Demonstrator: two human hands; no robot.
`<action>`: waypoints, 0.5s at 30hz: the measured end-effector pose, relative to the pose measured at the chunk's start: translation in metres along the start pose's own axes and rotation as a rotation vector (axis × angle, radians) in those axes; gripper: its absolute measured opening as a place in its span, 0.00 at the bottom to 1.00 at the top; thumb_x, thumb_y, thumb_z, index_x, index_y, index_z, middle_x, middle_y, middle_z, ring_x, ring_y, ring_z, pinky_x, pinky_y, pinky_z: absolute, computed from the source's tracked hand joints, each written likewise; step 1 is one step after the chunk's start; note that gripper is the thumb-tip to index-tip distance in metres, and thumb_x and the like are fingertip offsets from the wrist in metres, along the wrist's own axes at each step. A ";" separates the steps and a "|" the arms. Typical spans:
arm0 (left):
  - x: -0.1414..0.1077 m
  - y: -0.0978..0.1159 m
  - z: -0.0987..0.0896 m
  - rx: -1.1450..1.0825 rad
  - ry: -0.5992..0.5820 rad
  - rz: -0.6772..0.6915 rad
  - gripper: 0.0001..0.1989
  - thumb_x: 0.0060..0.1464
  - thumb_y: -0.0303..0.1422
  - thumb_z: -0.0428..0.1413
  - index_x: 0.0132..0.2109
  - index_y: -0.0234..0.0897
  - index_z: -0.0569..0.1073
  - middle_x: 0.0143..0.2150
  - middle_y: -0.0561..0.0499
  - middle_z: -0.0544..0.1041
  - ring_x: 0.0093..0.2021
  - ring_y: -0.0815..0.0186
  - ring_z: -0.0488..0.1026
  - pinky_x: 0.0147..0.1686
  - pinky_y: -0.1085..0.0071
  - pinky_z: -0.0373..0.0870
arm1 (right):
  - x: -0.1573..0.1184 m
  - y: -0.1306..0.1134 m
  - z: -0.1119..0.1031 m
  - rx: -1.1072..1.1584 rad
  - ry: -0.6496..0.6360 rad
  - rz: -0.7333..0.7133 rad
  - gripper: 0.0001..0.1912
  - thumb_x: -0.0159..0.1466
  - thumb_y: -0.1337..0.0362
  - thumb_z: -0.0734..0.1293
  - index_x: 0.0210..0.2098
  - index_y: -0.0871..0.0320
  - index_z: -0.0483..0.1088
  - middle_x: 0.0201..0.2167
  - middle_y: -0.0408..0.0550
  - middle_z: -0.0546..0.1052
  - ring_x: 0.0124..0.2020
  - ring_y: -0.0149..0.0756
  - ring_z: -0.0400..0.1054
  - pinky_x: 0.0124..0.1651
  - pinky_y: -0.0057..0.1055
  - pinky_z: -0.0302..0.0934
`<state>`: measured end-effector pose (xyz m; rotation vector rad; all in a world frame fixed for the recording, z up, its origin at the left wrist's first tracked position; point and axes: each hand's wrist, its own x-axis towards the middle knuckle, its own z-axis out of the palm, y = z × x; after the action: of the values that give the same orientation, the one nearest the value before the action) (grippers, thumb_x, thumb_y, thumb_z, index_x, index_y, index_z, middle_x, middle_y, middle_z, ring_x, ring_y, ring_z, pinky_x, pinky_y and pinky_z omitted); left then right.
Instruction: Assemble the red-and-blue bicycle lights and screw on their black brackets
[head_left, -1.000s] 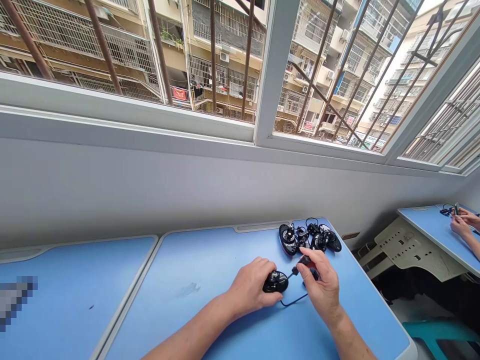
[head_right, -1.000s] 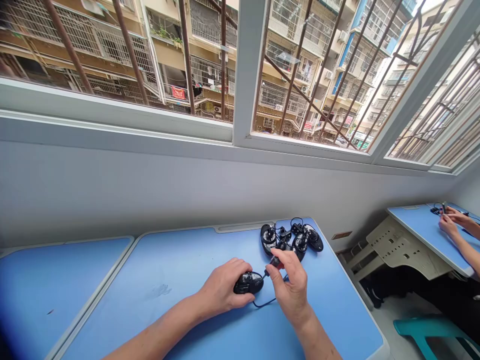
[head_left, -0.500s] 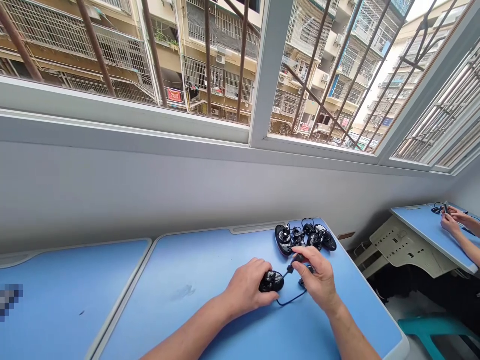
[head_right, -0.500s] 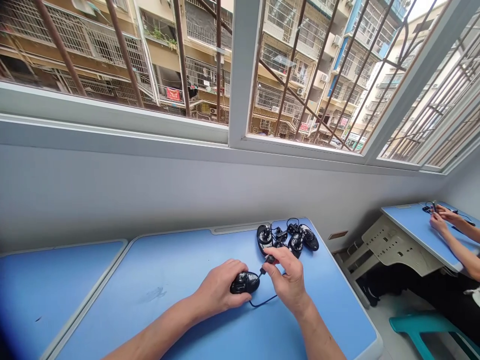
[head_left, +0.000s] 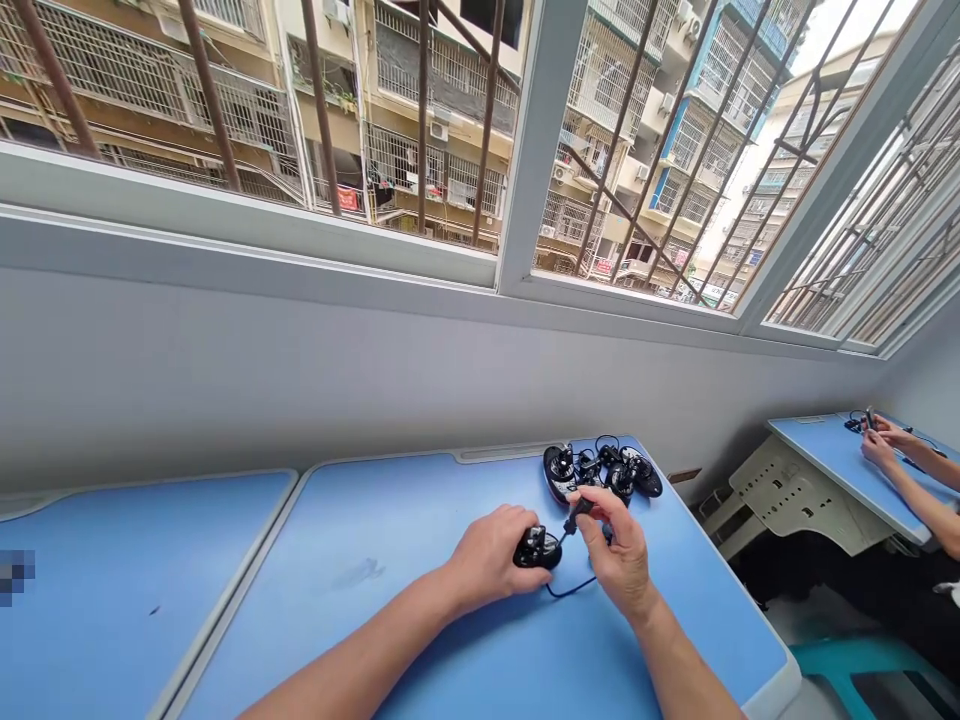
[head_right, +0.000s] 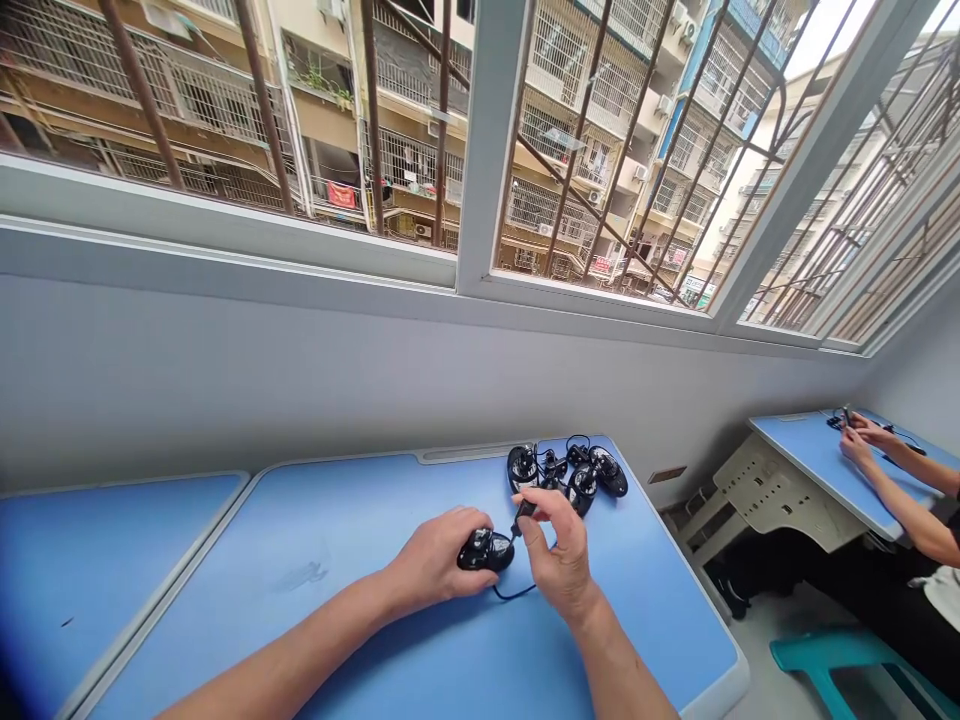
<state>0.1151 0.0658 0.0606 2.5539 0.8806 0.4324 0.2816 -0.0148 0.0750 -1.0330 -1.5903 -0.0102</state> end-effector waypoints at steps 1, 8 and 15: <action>0.000 0.000 0.000 0.002 -0.001 0.000 0.13 0.43 0.39 0.59 0.37 0.40 0.71 0.35 0.52 0.77 0.38 0.57 0.72 0.33 0.69 0.63 | 0.001 0.000 0.002 -0.044 0.015 -0.024 0.13 0.66 0.67 0.63 0.50 0.52 0.69 0.41 0.49 0.77 0.40 0.38 0.72 0.36 0.33 0.70; 0.003 0.000 -0.001 0.004 -0.009 -0.004 0.14 0.43 0.39 0.60 0.37 0.40 0.71 0.36 0.51 0.77 0.39 0.56 0.72 0.34 0.69 0.64 | 0.005 0.004 0.004 -0.184 0.143 -0.012 0.13 0.62 0.67 0.68 0.47 0.52 0.71 0.35 0.45 0.72 0.31 0.33 0.66 0.34 0.31 0.68; 0.003 0.002 -0.004 -0.004 -0.031 -0.020 0.12 0.44 0.41 0.59 0.35 0.41 0.71 0.36 0.52 0.77 0.39 0.57 0.72 0.33 0.70 0.63 | 0.004 0.000 0.001 -0.030 0.013 0.016 0.17 0.62 0.72 0.67 0.49 0.50 0.72 0.39 0.46 0.77 0.37 0.34 0.71 0.37 0.29 0.70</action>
<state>0.1171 0.0678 0.0654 2.5392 0.8922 0.3869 0.2811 -0.0123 0.0778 -1.0664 -1.5740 -0.0302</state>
